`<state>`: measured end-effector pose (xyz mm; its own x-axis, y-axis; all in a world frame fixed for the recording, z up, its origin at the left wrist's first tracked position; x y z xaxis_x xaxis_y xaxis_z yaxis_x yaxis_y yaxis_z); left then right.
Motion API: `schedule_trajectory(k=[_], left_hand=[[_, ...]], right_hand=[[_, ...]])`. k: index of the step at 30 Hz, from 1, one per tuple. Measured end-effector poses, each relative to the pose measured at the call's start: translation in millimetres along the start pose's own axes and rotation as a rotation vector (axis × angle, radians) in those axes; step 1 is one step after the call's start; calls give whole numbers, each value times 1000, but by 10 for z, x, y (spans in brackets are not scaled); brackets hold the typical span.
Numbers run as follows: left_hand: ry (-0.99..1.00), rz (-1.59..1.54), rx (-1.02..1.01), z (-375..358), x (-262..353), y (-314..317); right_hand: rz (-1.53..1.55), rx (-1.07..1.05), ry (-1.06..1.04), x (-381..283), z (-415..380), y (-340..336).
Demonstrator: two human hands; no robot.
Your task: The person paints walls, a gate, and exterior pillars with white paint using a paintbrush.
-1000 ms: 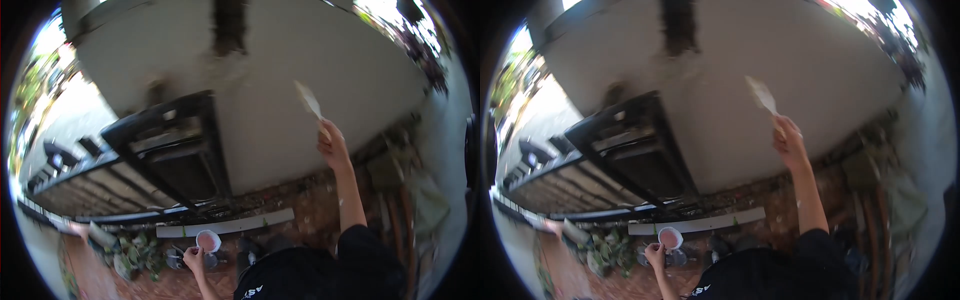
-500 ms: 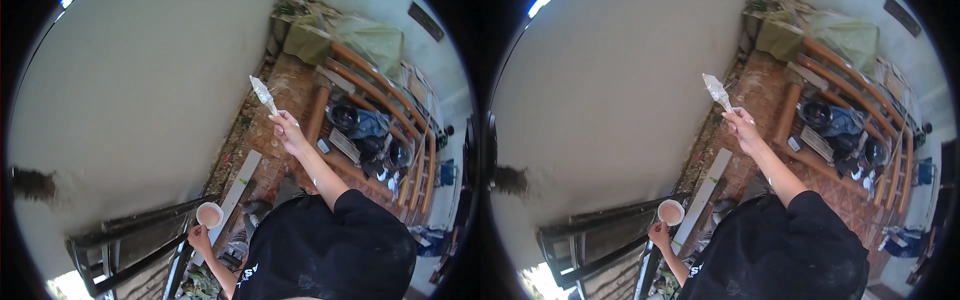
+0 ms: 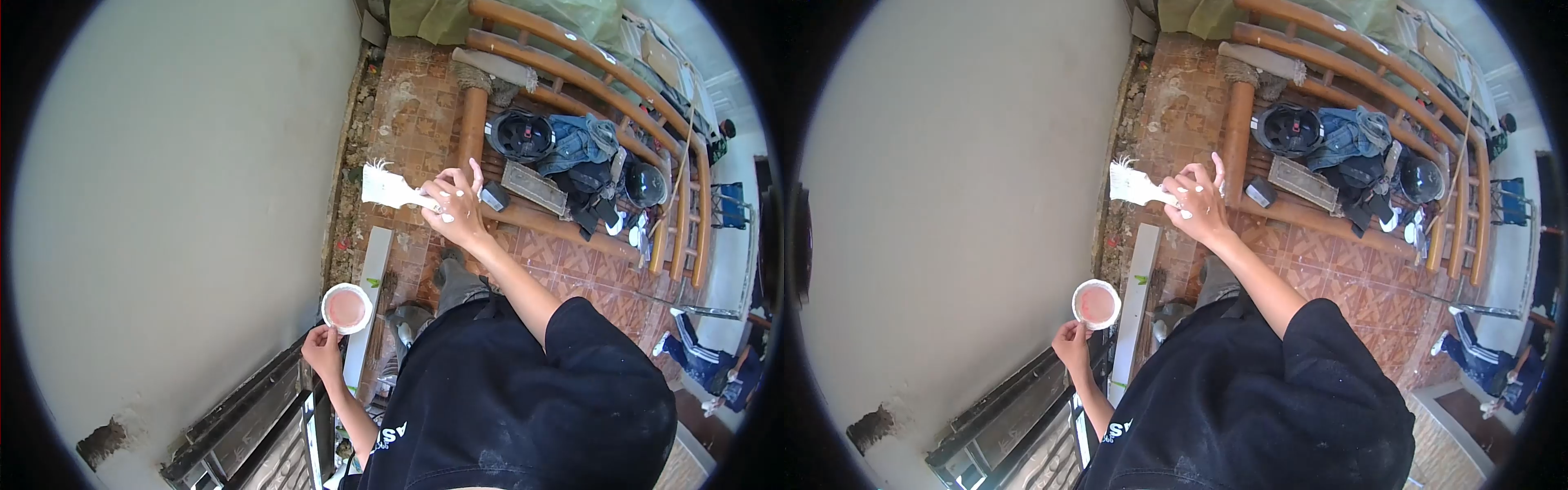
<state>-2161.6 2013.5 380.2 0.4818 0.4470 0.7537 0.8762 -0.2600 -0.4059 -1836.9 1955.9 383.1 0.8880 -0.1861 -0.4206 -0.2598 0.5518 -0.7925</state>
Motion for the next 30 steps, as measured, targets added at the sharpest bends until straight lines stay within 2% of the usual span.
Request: schedule_trajectory(k=[8,10,11,13,16,17,19,23,28,30], left_hand=[[21,65,-5,-94,280,537],[25,97,-14,-119,350,627],[35,120,-14,-142,424,667],[55,105,-15,-103,400,720],[105,95,-13,-31,457,834],[115,130,-3,-10,487,869],[136,180,5,41,551,939],[152,213,-22,111,760,1101],[208,212,-62,368,939,1304],[231,203,-77,504,1033,1403]], right_hand=[[113,-43,48,684,-33,-91],[193,-92,207,847,-89,-106],[198,-88,196,901,-136,-119],[120,-111,391,1079,-224,-152],[183,-77,653,1345,-399,-150],[182,-61,645,1399,-418,-208],[203,-70,771,1498,-484,-319],[167,-54,792,1655,-618,-496],[165,134,787,1816,-838,-582],[359,239,872,1912,-921,-571]])
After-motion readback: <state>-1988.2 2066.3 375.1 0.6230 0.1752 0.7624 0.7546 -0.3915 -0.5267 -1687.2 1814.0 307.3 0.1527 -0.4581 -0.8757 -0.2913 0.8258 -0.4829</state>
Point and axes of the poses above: each hand's wrist, its own z-axis towards the middle knuckle, its own y-axis out of the palm, x = y × z, the point moved 1 cm from there along z, towards the middle knuckle, and after that the axes turned 9 degrees about -y, right-handed, at the moved point
